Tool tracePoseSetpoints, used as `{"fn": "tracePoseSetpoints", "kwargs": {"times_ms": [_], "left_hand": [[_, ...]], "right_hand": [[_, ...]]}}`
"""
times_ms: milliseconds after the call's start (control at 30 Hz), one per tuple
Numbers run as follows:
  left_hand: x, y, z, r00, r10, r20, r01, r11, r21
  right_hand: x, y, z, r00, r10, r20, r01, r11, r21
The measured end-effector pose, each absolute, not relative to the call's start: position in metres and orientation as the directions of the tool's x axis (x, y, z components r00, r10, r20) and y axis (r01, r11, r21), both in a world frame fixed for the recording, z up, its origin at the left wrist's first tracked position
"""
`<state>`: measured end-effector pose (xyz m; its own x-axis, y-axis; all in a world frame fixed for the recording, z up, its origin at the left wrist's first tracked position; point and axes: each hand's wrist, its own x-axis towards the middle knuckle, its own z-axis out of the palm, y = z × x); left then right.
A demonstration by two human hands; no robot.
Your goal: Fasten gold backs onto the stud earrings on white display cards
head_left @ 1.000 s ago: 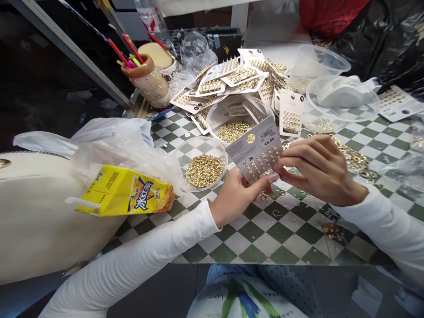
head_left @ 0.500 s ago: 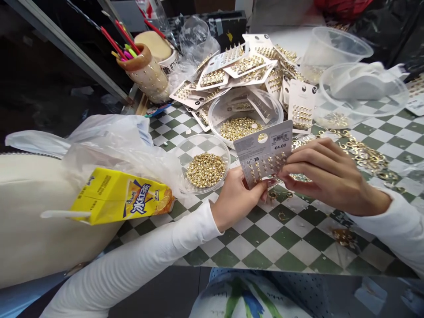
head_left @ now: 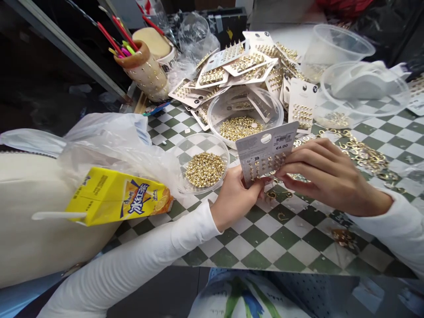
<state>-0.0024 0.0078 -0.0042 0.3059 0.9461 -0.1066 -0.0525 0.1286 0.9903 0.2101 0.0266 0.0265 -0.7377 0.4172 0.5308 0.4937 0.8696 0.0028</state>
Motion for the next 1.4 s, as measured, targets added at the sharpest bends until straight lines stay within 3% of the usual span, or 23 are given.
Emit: {"fn": "tracePoseSetpoints", "kwargs": {"times_ms": [200, 600, 700, 833, 900, 1067, 1267, 1400], "left_hand": [[-0.0023, 0.0093, -0.0039, 0.324, 0.943, -0.072, -0.049, 0.092, 0.995], [-0.001, 0.0076, -0.0061, 0.279, 0.958, -0.072, -0.008, 0.077, 0.997], [-0.0008, 0.0075, -0.0062, 0.286, 0.954, -0.086, 0.001, 0.089, 0.996], [0.0, 0.0076, -0.0069, 0.328, 0.936, -0.128, -0.063, 0.157, 0.986], [0.0005, 0.0077, -0.0082, 0.34, 0.929, -0.143, -0.103, 0.188, 0.977], [0.0015, 0.0078, -0.012, 0.333, 0.93, -0.154, -0.137, 0.209, 0.968], [0.0007, 0.0067, -0.0097, 0.284, 0.949, -0.139, -0.079, 0.168, 0.983], [0.0, 0.0063, -0.0084, 0.274, 0.954, -0.123, -0.086, 0.152, 0.985]], "right_hand": [[0.2093, 0.0267, 0.027, -0.724, 0.441, 0.53, 0.439, 0.888, -0.139], [0.2064, 0.0232, 0.0244, -0.699, 0.472, 0.537, 0.45, 0.874, -0.183], [0.206, 0.0239, 0.0234, -0.699, 0.474, 0.535, 0.492, 0.862, -0.121], [0.2079, 0.0267, 0.0225, -0.735, 0.435, 0.52, 0.54, 0.84, 0.061], [0.2087, 0.0282, 0.0223, -0.744, 0.433, 0.509, 0.543, 0.836, 0.083], [0.2086, 0.0305, 0.0218, -0.735, 0.444, 0.513, 0.521, 0.854, 0.008], [0.2108, 0.0306, 0.0216, -0.704, 0.492, 0.512, 0.478, 0.861, -0.171], [0.2117, 0.0296, 0.0224, -0.704, 0.5, 0.504, 0.459, 0.862, -0.213]]}}
